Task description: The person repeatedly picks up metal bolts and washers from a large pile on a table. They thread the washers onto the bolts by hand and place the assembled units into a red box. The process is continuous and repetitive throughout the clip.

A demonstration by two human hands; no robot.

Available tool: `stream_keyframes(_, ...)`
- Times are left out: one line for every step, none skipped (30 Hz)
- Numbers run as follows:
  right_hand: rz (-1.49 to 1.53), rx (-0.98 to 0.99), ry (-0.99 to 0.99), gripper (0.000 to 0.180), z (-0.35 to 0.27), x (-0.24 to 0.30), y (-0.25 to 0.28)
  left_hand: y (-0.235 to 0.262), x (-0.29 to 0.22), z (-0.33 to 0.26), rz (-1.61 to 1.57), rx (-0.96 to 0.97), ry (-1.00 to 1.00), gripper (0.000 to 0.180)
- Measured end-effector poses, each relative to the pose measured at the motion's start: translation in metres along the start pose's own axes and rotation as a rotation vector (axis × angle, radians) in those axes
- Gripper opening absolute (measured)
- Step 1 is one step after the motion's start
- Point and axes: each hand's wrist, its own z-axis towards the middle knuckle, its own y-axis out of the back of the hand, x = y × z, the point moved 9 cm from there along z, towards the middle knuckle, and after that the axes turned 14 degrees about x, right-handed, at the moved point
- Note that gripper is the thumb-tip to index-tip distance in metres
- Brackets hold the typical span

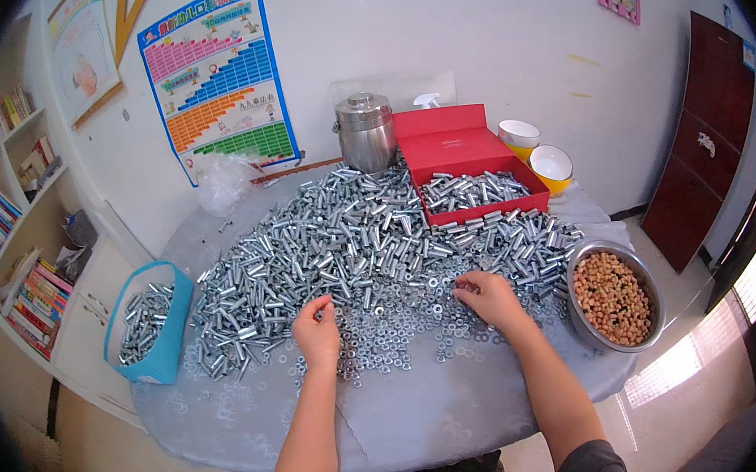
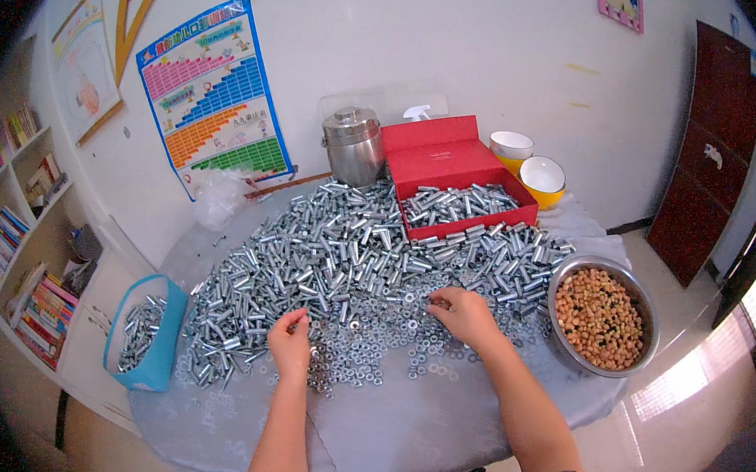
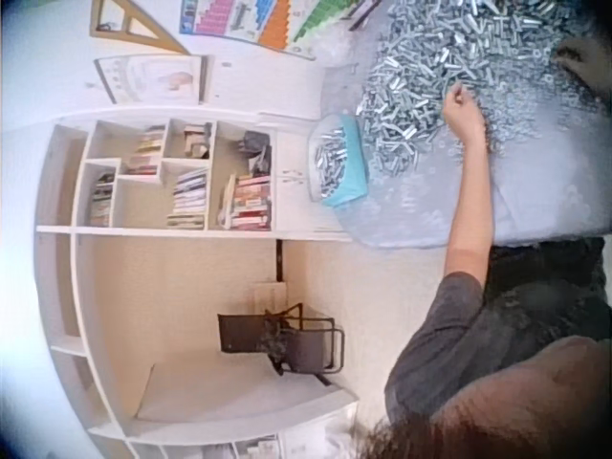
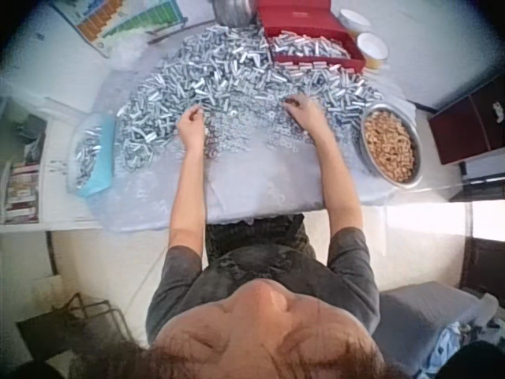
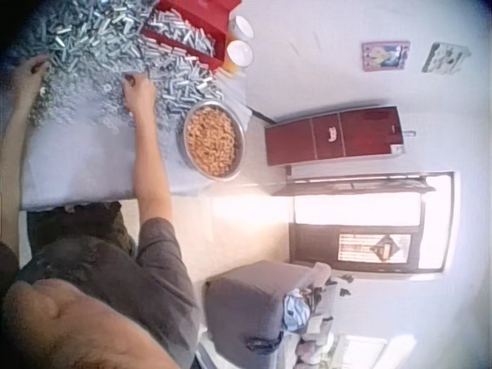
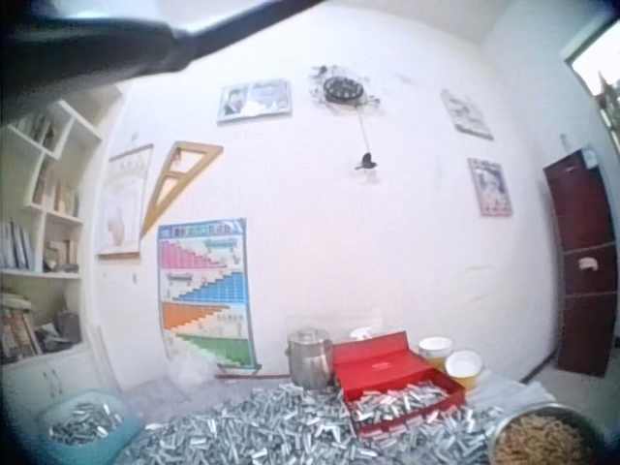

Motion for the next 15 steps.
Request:
stream_keyframes(0.048,-0.001,0.024,0.025,0.0,0.002,-0.001,0.001,-0.003,0.001,0.04,-0.002,-0.039,0.012)
stream_keyframes(0.076,-0.009,0.03,0.027,0.001,-0.002,-0.003,-0.004,-0.006,0.002,0.05,0.059,0.038,0.012)
stream_keyframes(0.095,-0.017,0.036,0.027,0.001,-0.004,-0.002,-0.006,-0.016,0.005,0.151,0.046,-0.034,0.012)
stream_keyframes(0.113,-0.026,0.042,0.027,0.0,-0.004,-0.001,-0.009,-0.025,0.009,0.252,0.033,-0.107,0.012)
stream_keyframes(0.134,-0.031,0.051,0.027,0.0,-0.003,-0.001,-0.01,-0.033,0.012,0.356,0.016,-0.177,0.012)
stream_keyframes(0.162,-0.026,0.055,0.027,0.001,-0.005,-0.003,-0.013,-0.033,0.021,0.42,0.029,-0.169,0.013)
stream_keyframes(0.179,-0.013,0.05,0.027,0.001,-0.005,-0.005,-0.014,-0.039,0.025,0.493,0.027,-0.203,0.013)
stream_keyframes(0.195,-0.004,0.046,0.027,0.0,-0.004,-0.005,-0.016,-0.048,0.028,0.564,0.026,-0.241,0.013)
stream_keyframes(0.211,0.004,0.041,0.026,0.0,-0.004,-0.005,-0.018,-0.055,0.029,0.635,0.025,-0.279,0.014)
stream_keyframes(0.312,0.031,0.044,0.026,0.002,-0.005,-0.009,-0.02,-0.059,0.032,0.675,0.028,-0.357,0.012)
stream_keyframes(0.408,0.055,0.043,0.026,0.003,-0.01,-0.013,-0.024,-0.059,0.034,0.698,0.057,-0.368,0.011)
stream_keyframes(0.504,0.079,0.043,0.026,0.005,-0.013,-0.017,-0.028,-0.058,0.036,0.722,0.086,-0.379,0.01)
stream_keyframes(0.592,0.1,0.073,0.027,0.007,-0.013,-0.019,-0.031,-0.059,0.038,0.746,0.114,-0.39,0.01)
stream_keyframes(0.678,0.122,0.101,0.027,0.01,-0.014,-0.022,-0.032,-0.06,0.039,0.753,0.128,-0.397,0.006)
stream_keyframes(0.764,0.145,0.132,0.028,0.011,-0.012,-0.023,-0.03,-0.063,0.038,0.717,0.114,-0.425,0.006)
